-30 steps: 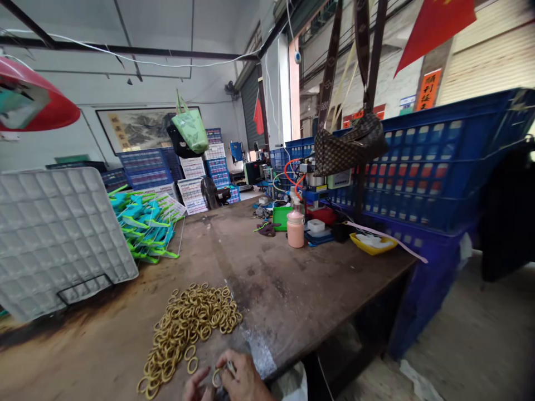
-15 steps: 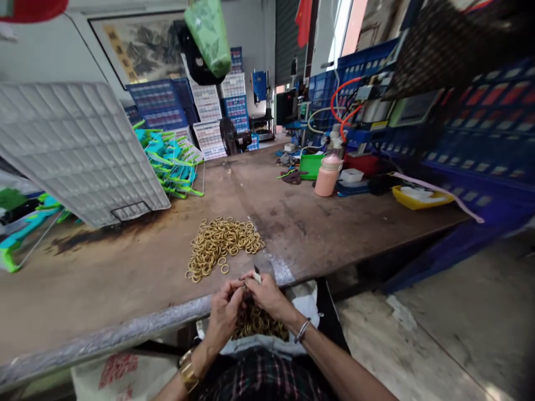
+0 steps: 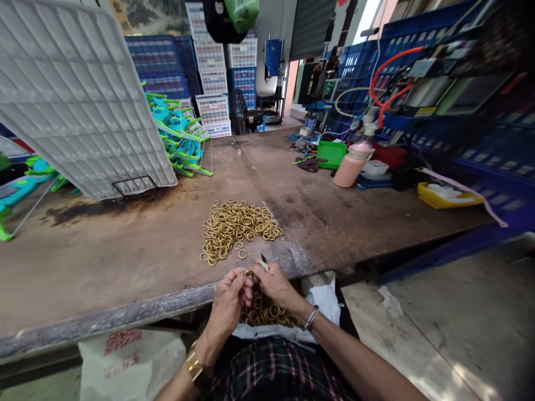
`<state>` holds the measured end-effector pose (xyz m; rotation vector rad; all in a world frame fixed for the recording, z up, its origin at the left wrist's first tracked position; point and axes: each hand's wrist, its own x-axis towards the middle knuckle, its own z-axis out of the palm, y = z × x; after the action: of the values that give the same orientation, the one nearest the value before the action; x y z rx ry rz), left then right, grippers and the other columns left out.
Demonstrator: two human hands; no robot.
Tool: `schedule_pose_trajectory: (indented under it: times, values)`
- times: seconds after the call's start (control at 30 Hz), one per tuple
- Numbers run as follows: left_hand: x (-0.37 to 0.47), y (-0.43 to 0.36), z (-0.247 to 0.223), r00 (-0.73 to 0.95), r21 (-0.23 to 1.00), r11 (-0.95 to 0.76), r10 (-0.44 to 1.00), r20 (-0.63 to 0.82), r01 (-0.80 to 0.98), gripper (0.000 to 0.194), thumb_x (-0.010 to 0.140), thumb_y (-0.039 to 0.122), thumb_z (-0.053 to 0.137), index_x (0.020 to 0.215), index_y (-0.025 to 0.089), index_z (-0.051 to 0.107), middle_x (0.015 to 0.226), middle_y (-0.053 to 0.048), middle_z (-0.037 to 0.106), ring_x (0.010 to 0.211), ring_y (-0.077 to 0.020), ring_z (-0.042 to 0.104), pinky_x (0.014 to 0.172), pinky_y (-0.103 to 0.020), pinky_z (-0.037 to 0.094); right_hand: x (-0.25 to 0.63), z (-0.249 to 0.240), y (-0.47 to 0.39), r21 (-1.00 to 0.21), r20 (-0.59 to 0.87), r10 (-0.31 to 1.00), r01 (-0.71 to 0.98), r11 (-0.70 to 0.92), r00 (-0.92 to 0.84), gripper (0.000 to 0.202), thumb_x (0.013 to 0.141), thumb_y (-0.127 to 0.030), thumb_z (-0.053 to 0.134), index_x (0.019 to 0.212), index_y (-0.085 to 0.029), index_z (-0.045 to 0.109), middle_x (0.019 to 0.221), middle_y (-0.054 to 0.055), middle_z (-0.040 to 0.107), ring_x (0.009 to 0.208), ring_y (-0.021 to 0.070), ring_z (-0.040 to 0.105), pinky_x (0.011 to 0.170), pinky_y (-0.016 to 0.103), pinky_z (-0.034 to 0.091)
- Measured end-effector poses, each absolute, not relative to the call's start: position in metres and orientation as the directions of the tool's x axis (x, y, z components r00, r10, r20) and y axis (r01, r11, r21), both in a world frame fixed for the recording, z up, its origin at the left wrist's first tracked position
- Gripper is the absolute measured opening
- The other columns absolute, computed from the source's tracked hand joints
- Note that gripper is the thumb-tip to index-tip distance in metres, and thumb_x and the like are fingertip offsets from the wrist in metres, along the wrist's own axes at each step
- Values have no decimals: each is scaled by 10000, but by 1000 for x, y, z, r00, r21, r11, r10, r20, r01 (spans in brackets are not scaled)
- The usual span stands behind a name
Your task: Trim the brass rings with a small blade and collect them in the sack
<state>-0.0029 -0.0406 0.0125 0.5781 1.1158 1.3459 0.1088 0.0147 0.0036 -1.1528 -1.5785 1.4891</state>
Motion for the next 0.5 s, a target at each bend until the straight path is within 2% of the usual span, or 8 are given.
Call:
schedule_pose_trajectory:
  times: [0.13,0.23,0.3,0.4,0.5]
  values:
    - [-7,-40,12,-208,937,229,935,-287,-263,309,722,456,600,758,153,545,543,50,508,384,-47,394,364,-170,313,102,1,16,-981,-116,919,188,-47,-378,315,811,-383,402,564,-188,412,459,-62,375,476,79,350,478,209,286]
    - [-8,-41,10,-282,980,183,939,-197,-74,304,741,454,578,743,151,553,525,54,481,418,-57,416,395,-168,336,98,3,18,-975,-113,928,220,-35,-354,302,792,-364,413,548,-187,400,472,-62,370,479,73,333,472,207,274]
    - [-8,-42,8,-315,989,145,938,-146,-26,294,755,444,561,814,156,552,521,59,481,420,-67,425,401,-173,349,97,6,19,-970,-121,934,239,-39,-336,287,775,-352,430,545,-181,413,475,-63,365,479,70,324,463,206,263]
    - [-9,-44,1,-308,992,124,944,-119,-6,316,794,411,516,1000,171,516,545,56,522,406,-85,449,392,-189,369,97,7,20,-967,-200,917,222,-127,-345,272,772,-360,446,581,-168,474,444,-75,337,440,63,299,432,204,238]
    - [-13,-46,-7,-245,992,8,969,23,125,262,813,327,502,1024,182,555,653,8,603,518,-113,542,497,-220,446,99,6,20,-944,-329,862,159,-289,-386,272,777,-387,448,625,-167,496,422,-92,308,368,50,245,374,200,196]
